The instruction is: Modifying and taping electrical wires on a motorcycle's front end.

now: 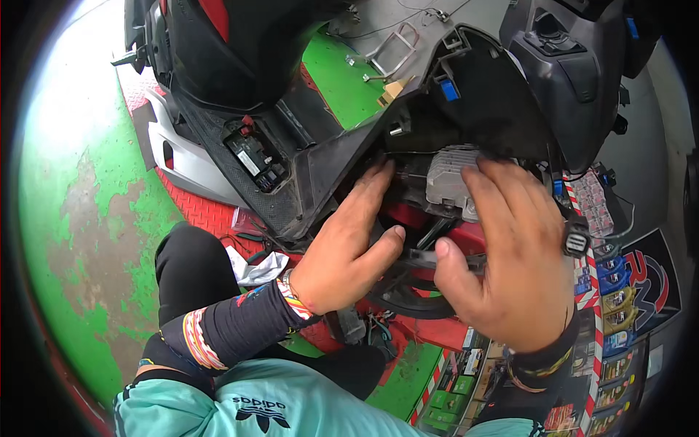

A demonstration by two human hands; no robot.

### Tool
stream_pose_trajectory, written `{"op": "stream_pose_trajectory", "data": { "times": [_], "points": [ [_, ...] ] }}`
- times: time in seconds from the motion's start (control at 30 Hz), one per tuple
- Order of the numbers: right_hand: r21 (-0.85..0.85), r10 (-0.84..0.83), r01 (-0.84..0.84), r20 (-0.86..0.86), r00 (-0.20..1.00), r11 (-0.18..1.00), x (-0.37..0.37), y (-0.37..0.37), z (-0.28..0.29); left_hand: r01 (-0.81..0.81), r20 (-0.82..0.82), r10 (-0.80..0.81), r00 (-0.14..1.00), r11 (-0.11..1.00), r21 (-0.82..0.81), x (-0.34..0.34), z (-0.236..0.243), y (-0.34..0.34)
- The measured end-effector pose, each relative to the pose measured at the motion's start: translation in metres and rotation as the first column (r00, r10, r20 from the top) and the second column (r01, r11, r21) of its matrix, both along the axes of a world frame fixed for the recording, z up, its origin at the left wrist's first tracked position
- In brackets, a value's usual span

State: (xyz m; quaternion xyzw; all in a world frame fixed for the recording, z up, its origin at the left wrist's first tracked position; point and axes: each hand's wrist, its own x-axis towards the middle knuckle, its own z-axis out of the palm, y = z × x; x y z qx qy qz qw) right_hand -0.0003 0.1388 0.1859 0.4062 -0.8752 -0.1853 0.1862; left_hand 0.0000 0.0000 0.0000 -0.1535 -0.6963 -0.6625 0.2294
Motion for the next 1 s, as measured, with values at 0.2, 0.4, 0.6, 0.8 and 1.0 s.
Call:
{"op": "stream_pose_trajectory", "data": {
  "times": [0.2, 0.4, 0.6, 0.8, 1.0],
  "points": [
    [-0.062, 0.062, -0.058, 0.067, 0.996, 0.996, -0.018, -0.001, -0.004, -0.108, -0.190, 0.088, 0.978, 0.989, -0.098, -0.002, 0.012, -0.010],
    [-0.138, 0.243, -0.230, 0.082, 0.967, 0.963, -0.039, -0.003, -0.012, -0.260, -0.178, 0.249, 0.952, 0.965, -0.041, -0.010, 0.022, -0.006],
    [-0.184, 0.250, -0.246, -0.001, 0.968, 0.952, -0.041, -0.009, -0.017, -0.308, -0.187, 0.290, 0.938, 0.948, -0.075, -0.007, 0.024, -0.003],
    [-0.053, 0.172, -0.175, -0.048, 0.984, 0.983, -0.045, -0.011, -0.022, -0.178, -0.186, 0.169, 0.968, 0.984, -0.030, -0.008, 0.009, 0.000],
    [-0.107, 0.152, -0.157, -0.054, 0.987, 0.982, -0.046, -0.009, -0.029, -0.017, -0.203, 0.057, 0.978, 0.981, 0.191, -0.025, -0.010, 0.014]
  ]
}}
